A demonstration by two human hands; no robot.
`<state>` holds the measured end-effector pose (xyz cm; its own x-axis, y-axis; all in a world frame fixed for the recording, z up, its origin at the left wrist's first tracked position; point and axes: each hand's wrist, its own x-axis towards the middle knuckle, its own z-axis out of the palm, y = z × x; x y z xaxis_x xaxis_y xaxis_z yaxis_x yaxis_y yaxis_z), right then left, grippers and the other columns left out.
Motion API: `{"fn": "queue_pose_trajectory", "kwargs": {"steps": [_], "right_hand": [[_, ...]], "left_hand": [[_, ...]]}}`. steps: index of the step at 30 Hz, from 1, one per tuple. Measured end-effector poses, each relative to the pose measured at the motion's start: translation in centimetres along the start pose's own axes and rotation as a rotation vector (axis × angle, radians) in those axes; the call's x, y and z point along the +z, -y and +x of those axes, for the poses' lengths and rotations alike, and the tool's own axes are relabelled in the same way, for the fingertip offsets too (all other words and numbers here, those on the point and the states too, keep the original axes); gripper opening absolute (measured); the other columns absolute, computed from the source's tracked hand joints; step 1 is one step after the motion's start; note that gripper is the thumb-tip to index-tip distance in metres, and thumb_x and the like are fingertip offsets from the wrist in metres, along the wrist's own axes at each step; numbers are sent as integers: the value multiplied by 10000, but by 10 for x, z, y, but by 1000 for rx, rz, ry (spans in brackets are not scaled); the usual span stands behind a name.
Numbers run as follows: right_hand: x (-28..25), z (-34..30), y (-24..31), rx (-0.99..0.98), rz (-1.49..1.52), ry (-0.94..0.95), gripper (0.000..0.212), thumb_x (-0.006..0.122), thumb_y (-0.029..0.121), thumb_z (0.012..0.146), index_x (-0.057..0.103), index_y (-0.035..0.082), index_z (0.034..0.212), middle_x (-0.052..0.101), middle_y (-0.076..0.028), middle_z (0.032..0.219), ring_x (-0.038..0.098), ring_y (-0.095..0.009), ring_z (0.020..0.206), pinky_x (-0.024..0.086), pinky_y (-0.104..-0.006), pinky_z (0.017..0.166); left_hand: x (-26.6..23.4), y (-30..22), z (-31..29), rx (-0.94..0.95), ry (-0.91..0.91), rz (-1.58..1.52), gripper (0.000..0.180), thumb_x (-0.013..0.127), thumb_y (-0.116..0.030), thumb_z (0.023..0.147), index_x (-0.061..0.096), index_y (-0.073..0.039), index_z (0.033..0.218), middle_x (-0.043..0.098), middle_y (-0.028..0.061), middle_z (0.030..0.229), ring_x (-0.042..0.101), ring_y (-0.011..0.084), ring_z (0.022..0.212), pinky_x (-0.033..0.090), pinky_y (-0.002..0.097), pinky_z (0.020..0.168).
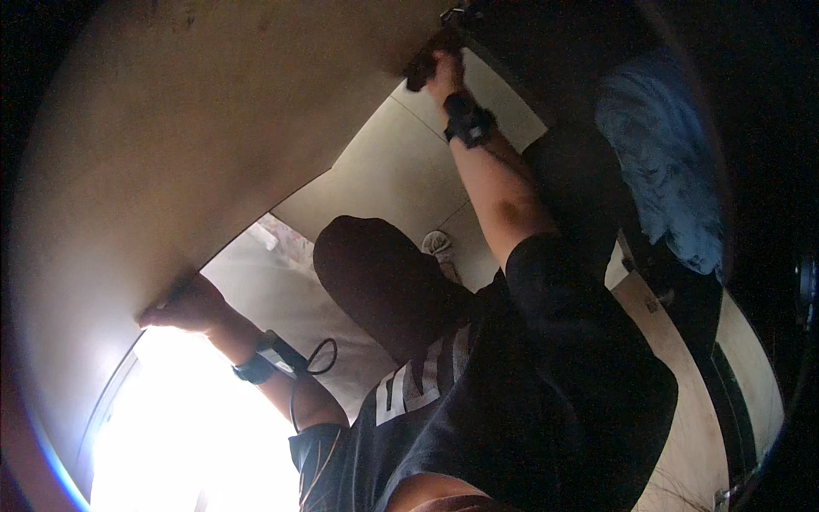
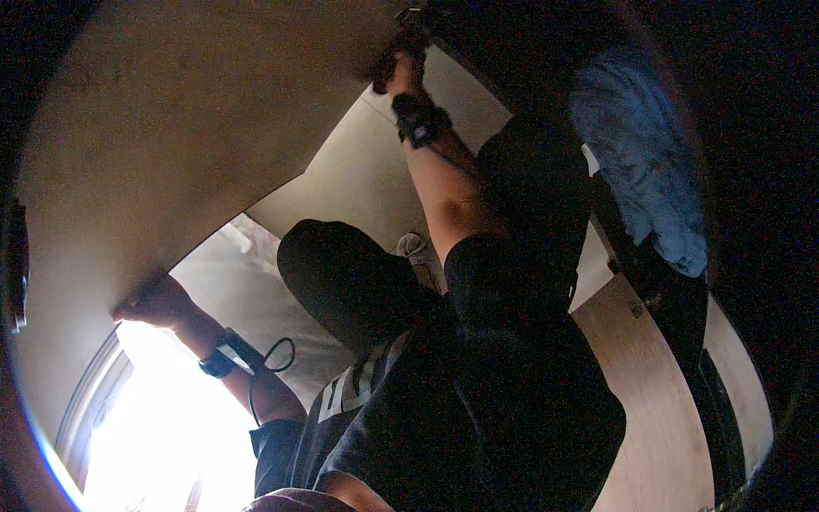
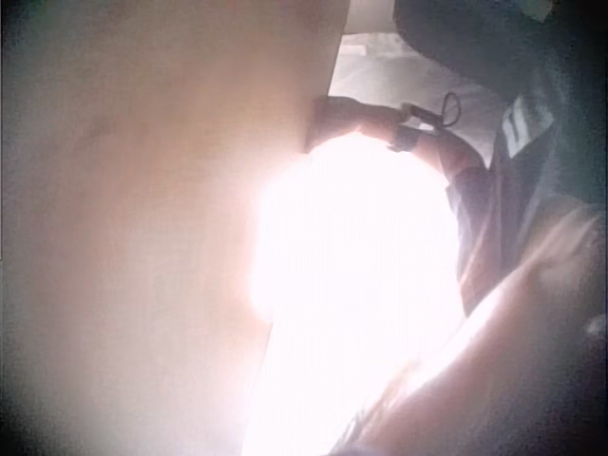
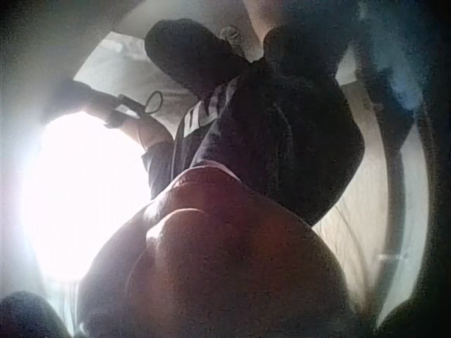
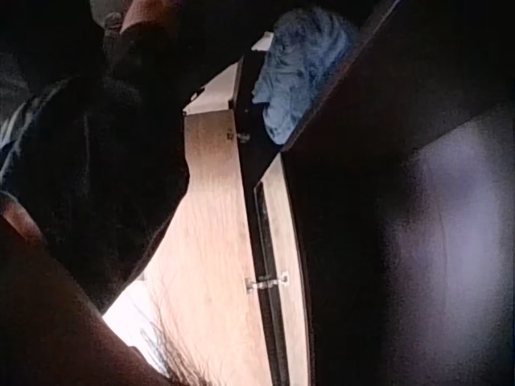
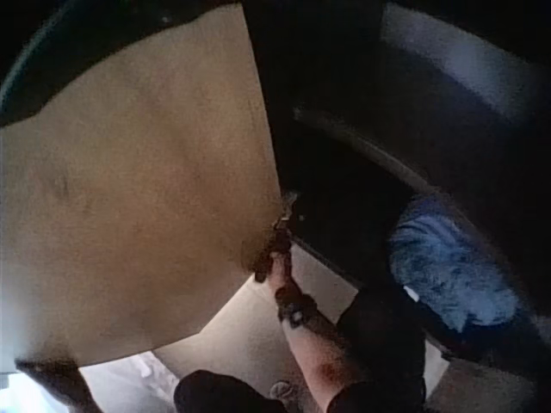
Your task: The person wipes various furniture surfaces in a bedroom using a cloth, including the exterior of a wardrobe, a wooden shelf inside the wardrobe, a bedside table, the inside of a drawer, the side of the wardrobe, and a door.
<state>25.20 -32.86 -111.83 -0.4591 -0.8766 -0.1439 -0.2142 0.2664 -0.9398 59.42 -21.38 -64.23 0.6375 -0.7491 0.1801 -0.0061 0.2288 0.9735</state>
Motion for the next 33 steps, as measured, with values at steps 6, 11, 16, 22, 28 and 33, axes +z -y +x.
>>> {"fn": "queue_pose_trajectory", "kwargs": {"steps": [6, 11, 16, 22, 28, 33], "right_hand": [[32, -81, 126, -38, -13, 292, 371, 539, 59, 800, 470, 28, 1163, 513, -165, 1153, 497, -286, 1071, 421, -376, 890], [53, -156, 129, -124, 782, 651, 300, 394, 167, 896, 461, 46, 1161, 536, -116, 1149, 515, -276, 1058, 422, -421, 904], [46, -132, 183, 907, 1209, 338, 273, 461, 120, 871, 484, 32, 1128, 549, -91, 1133, 528, -236, 999, 436, -398, 879], [-66, -83, 360, -84, 631, 41, 474, 572, 194, 851, 358, 41, 1245, 485, -116, 1146, 471, -234, 1038, 371, -365, 906], [6, -190, 355, 57, 528, 185, 805, 588, 307, 842, 68, -16, 1364, 397, -177, 1204, 406, -267, 1124, 348, -364, 948], [-28, -201, 419, 897, 1218, 621, 493, 460, 63, 883, 249, 50, 1329, 419, -105, 1273, 430, -253, 1160, 358, -426, 977]], "left_hand": [[-76, -10, 5, 66, -22, -2, 742, 453, -590, 780, 383, -77, 1312, 388, 119, 1338, 322, 312, 1242, 213, 485, 1048], [-28, 0, 7, 26, -8, -88, 683, 444, -555, 802, 403, -78, 1289, 396, 120, 1328, 337, 304, 1228, 221, 481, 1042], [-28, -7, 5, -30, -94, -49, 688, 405, -568, 822, 386, -77, 1304, 398, 116, 1325, 328, 303, 1244, 215, 475, 1053], [-49, -9, 3, 37, -48, 30, 827, 421, -690, 763, 369, -74, 1314, 391, 122, 1321, 338, 302, 1237, 269, 475, 1034], [-63, 0, 13, -4, -48, -33, 884, 475, -735, 717, 397, -68, 1292, 418, 105, 1302, 369, 277, 1216, 278, 449, 1037], [-56, 2, 8, -138, -141, -159, 468, 360, -426, 913, 476, -64, 1187, 478, 116, 1247, 447, 252, 1118, 335, 438, 859]]}}
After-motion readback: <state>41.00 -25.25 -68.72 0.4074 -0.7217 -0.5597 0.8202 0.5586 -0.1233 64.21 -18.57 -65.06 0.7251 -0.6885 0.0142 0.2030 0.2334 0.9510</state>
